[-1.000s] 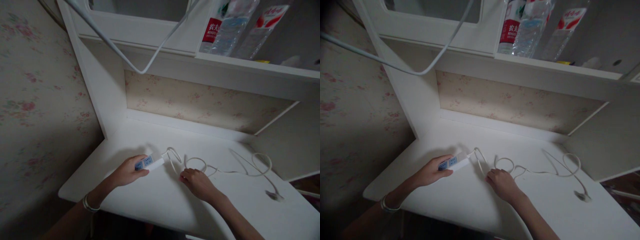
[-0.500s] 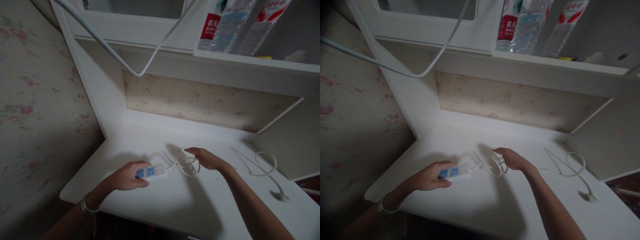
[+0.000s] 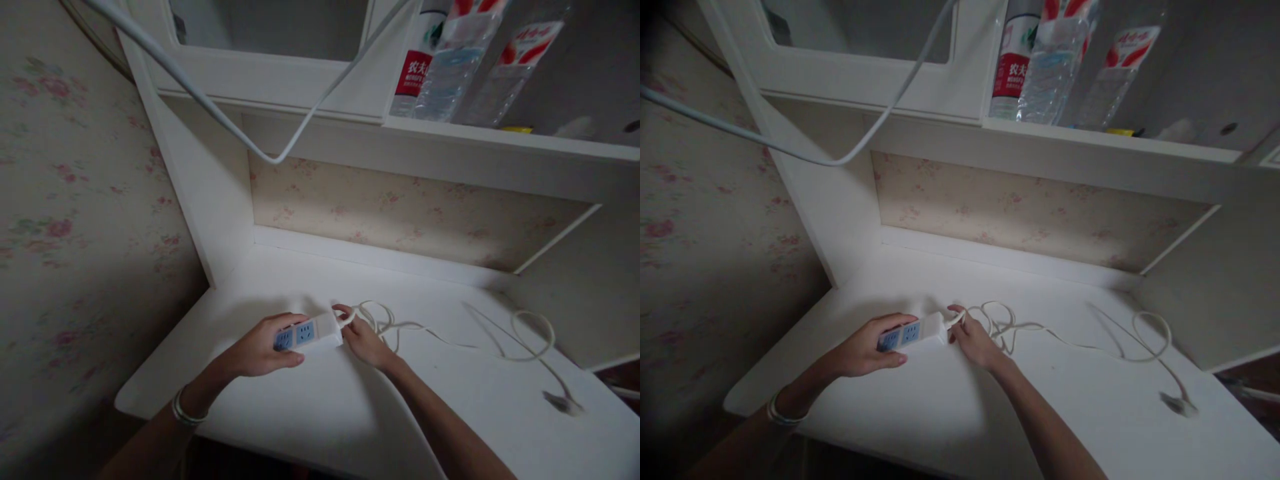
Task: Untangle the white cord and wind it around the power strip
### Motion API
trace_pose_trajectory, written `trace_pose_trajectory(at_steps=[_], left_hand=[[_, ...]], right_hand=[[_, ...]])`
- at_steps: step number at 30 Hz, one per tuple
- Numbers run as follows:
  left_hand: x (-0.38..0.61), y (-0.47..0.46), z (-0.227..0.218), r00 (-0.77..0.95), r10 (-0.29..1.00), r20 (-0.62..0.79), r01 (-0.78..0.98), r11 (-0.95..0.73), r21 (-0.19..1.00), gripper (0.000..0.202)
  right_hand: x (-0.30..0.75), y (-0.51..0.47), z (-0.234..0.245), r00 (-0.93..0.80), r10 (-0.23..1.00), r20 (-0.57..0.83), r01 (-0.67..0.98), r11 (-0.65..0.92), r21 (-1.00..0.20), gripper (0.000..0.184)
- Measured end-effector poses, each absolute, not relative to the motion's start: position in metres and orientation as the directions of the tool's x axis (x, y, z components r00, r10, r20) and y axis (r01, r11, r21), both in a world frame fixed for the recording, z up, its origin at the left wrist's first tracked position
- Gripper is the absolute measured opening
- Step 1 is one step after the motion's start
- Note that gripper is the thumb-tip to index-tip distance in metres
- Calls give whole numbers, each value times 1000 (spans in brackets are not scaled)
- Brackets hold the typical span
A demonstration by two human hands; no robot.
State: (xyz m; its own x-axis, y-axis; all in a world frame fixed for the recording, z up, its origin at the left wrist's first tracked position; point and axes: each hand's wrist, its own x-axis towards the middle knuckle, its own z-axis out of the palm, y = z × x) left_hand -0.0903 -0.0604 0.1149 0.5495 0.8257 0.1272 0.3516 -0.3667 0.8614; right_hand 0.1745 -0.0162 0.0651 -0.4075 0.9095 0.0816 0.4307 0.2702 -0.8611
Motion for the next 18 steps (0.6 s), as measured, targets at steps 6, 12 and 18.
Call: trace_pose_trajectory(at_steps=[6, 12, 18], left_hand=[[-54, -64, 107, 592, 791, 152, 206, -331, 921, 69], [-48, -63, 115, 527, 833, 165, 601, -504, 620, 64], [-48, -64, 102, 575, 797, 185, 750, -604, 268, 61]], right_hand=[[134, -23, 44, -387, 889, 243, 295, 369, -881, 38], [137, -41, 49, -608, 791, 73, 627, 535, -566, 23], [147, -75, 76, -645, 753, -130, 764, 638, -94, 27]])
